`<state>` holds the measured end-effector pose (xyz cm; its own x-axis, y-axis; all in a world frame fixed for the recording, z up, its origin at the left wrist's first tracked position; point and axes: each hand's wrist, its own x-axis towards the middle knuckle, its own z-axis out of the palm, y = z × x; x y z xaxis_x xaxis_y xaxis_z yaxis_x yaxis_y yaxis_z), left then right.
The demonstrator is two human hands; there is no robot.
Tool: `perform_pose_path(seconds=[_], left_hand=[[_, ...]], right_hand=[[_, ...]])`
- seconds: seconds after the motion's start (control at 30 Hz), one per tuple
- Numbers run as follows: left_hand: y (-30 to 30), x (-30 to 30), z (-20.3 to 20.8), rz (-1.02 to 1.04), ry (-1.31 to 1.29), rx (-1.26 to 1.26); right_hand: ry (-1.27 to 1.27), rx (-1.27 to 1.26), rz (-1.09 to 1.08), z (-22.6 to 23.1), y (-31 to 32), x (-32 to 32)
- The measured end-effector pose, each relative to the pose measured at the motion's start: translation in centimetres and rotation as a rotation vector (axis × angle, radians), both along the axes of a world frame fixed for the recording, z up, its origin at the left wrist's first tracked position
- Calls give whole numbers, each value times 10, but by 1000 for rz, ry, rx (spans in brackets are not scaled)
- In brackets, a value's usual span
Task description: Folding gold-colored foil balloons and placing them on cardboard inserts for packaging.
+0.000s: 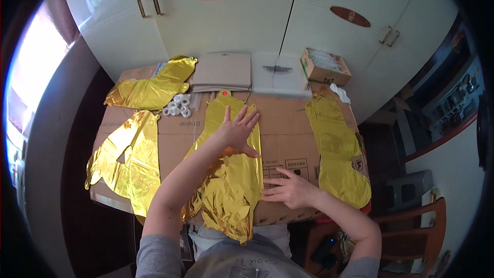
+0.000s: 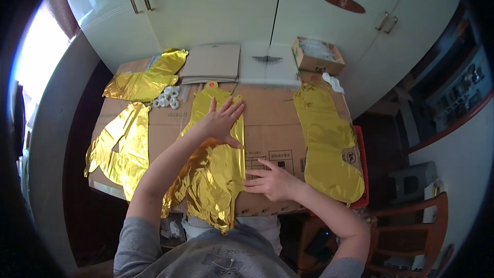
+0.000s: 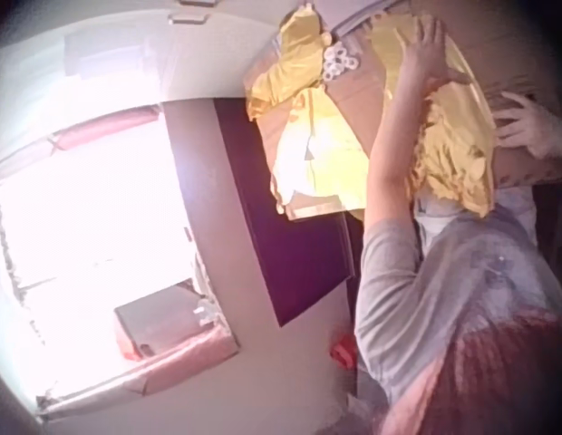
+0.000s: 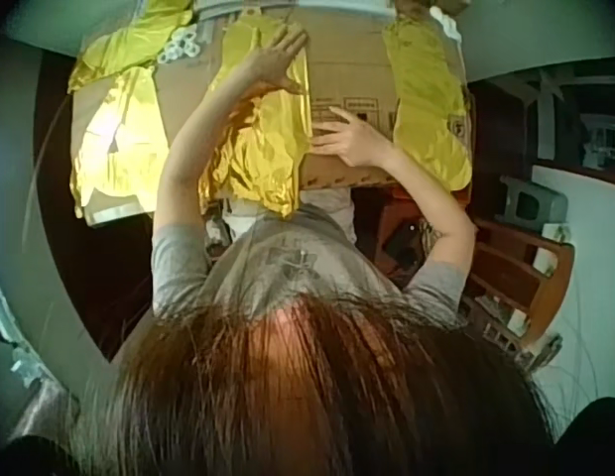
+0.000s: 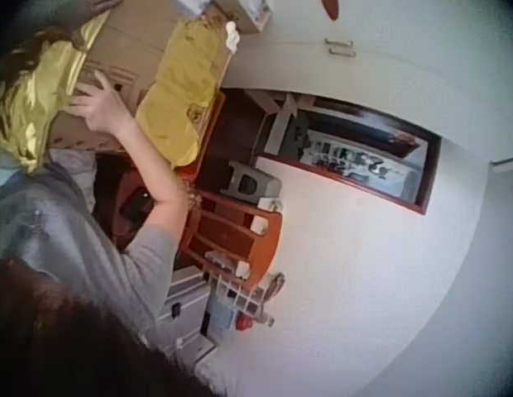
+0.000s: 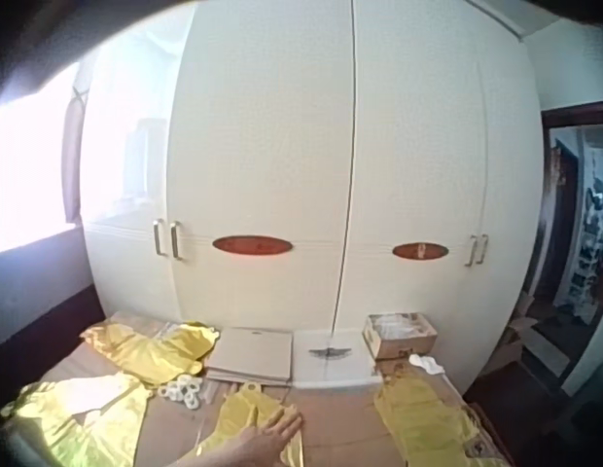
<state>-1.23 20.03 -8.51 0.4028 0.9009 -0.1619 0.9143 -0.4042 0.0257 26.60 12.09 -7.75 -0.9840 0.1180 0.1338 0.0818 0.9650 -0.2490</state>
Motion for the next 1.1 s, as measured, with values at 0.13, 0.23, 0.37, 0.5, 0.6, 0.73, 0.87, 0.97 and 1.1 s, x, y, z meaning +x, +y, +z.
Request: perform_pose_path(seconds=[0.13, 0.23, 0.37, 0.5, 0.6, 0.73, 0.87, 0.97, 1.1], left_hand=[[-8, -6, 1, -46, -43, 93], [-11, -5, 7, -55, -44, 140], [-35, 13, 3, -107, -67, 108], [-55, 20, -8, -113, -37, 157], [-41, 20, -4, -49, -54, 112], [-12, 16, -2, 18, -105, 112], [5, 9, 2, 83, -194, 33], [2, -11, 9, 172, -323, 63], [-50, -61, 28, 340, -481, 133]], right_hand=[[139, -154, -89, -9, -5, -10], [225, -136, -154, -16, -9, -18], [251, -144, -204, -21, -13, -18], [258, -163, -217, -21, -16, -18], [267, -170, -219, -22, -18, -20], [275, -171, -219, -19, -17, -21], [293, -144, -213, -22, -17, -21], [283, -141, -205, -21, -17, -17], [323, -179, -282, -14, -10, -18]])
